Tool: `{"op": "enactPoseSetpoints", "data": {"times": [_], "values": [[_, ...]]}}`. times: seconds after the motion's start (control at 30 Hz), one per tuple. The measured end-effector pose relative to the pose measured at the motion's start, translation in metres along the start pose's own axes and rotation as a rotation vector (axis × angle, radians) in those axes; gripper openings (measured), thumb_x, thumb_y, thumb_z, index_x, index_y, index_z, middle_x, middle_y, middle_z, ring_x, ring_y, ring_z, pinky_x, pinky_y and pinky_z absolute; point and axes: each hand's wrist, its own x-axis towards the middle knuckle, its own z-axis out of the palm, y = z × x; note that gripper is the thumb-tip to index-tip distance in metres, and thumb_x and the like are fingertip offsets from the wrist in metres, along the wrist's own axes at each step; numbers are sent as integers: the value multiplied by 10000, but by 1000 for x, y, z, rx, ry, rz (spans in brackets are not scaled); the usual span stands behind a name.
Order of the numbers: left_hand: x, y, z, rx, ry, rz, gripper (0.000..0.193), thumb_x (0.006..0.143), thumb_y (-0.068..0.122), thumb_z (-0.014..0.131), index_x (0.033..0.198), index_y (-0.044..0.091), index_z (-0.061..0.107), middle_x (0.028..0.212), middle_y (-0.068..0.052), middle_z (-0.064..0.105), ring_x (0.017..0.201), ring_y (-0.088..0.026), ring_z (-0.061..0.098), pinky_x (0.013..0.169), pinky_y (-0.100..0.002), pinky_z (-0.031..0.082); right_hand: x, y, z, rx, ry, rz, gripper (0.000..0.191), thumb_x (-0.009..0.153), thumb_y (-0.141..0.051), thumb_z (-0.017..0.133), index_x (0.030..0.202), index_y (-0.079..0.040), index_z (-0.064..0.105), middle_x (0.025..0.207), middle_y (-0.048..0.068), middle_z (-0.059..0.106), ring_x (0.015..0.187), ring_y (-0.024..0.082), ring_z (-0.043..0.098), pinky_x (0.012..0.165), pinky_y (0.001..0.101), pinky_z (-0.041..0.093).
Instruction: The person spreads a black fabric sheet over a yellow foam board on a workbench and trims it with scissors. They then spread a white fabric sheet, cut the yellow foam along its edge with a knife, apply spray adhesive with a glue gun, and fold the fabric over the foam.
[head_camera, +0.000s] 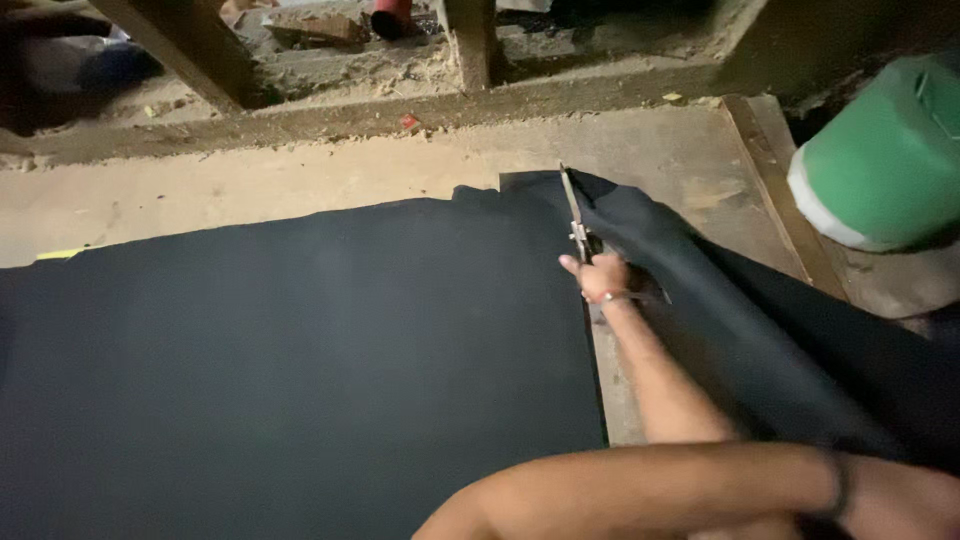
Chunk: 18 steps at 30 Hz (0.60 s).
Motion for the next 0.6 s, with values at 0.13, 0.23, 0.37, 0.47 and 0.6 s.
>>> {"op": "enactPoseSetpoints", "data": {"times": [0.13,0.23,0.37,0.47,0.6], "values": [[-162,44,-35,-28,390,132,554,983,177,664,1519,137,530,1377,-107,633,1238,-196,632,1062,-325,539,-9,50,-8,399,-73,39,424,856,-439,817,765,-66,639,579,-12,533,450,121,499,410,311,396],[-319,93,-17,664,1049,-699,524,847,257,735,1338,97,643,1354,-139,672,1227,-310,653,1025,-406,527,-43,91,-16,412,-66,100,417,862,-431,803,753,-70,627,556,-1,540,424,119,497,388,287,395],[-430,117,54,1111,1180,-964,632,851,305,743,1413,108,530,1561,-126,468,1470,-327,383,1216,-478,290,-132,126,-4,439,-150,150,396,856,-439,784,761,-76,654,539,4,558,413,112,509,392,270,398],[-468,103,118,1162,1091,-1225,700,919,404,656,1538,219,387,1657,-112,242,1521,-321,207,1222,-525,154,-212,139,21,437,-214,168,381,850,-444,783,780,-84,676,577,-28,533,458,83,506,418,250,423],[-497,75,192,1185,1204,-1231,670,983,482,552,1574,255,332,1670,-126,195,1535,-337,166,1225,-551,105,-283,147,51,358,-418,98,437,866,-460,760,750,-62,621,586,-18,514,465,94,509,418,251,429]]}}
